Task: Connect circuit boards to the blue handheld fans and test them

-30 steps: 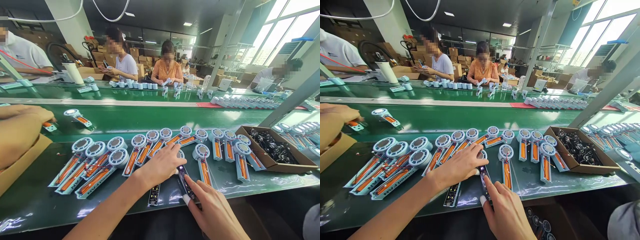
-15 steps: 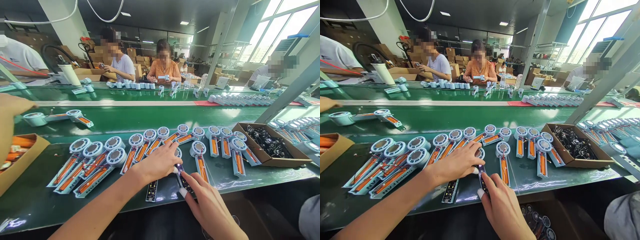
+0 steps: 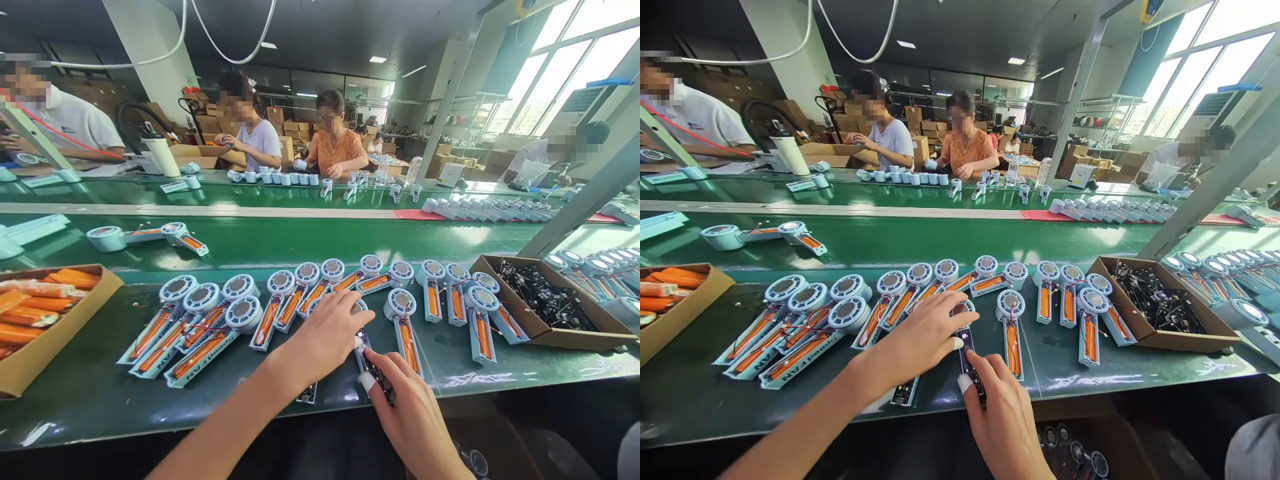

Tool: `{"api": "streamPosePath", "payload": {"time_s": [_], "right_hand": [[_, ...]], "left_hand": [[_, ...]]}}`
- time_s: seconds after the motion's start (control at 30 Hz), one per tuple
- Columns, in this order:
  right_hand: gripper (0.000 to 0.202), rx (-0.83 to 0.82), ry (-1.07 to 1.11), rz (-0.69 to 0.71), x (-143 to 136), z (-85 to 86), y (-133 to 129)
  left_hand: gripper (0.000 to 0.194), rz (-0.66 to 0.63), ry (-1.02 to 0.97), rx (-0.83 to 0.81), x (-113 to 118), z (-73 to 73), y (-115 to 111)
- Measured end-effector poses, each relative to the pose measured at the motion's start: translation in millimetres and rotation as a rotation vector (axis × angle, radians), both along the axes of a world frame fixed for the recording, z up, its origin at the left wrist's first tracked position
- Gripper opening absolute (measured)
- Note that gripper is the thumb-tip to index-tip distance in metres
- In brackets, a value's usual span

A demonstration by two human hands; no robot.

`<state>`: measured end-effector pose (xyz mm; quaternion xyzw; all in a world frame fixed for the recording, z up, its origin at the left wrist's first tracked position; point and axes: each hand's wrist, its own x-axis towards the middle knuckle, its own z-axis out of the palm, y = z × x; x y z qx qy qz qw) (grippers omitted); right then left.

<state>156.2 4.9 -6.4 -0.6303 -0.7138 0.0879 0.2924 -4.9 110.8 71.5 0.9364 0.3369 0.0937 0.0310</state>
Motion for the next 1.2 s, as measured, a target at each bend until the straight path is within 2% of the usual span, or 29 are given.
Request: {"api": "streamPosePath", "payload": {"time_s": [0.1, 0.17, 0.2, 0.27, 0.37, 0.5, 0.7, 0.9, 1.2], "right_hand": [[0.035, 0.028, 0.011, 0.004, 2, -8.2, 0], [0.037, 0.06, 0.004, 0.017, 3, -14.6, -1], [0.037, 0.082, 0.007, 0.021, 3, -17.8, -1], [0.035, 0.134, 0.037, 0.014, 3, -23.3, -1], [0.032, 0.192, 0.095, 0.021, 3, -29.2, 1], [0.035, 0.229, 0.152, 0.061, 4, -35.4, 2], [0.029, 0.218, 0.141, 0.022, 6, -43.3, -2], [0.027, 0.305, 0.078, 0.055, 5, -38.8, 2], [0.029, 0.264, 0.106, 0.036, 2, -32.4, 0]], "left_hand": [[0.027, 0.278, -0.421, 0.145, -20, -30.3, -28], [0.018, 0.449, -0.604, 0.216, -32, -55.4, -50], [0.02, 0.504, -0.628, 0.232, -36, -67.6, -61], [0.024, 0.534, -0.622, 0.246, -41, -88.0, -79], [0.026, 0.534, -0.602, 0.229, -44, -105.5, -92], [0.026, 0.523, -0.62, 0.254, -46, -111.5, -92], [0.033, 0.491, -0.604, 0.296, -49, -114.9, -89], [0.032, 0.482, -0.585, 0.287, -51, -116.1, -88], [0.032, 0.478, -0.633, 0.256, -52, -117.5, -87]]}}
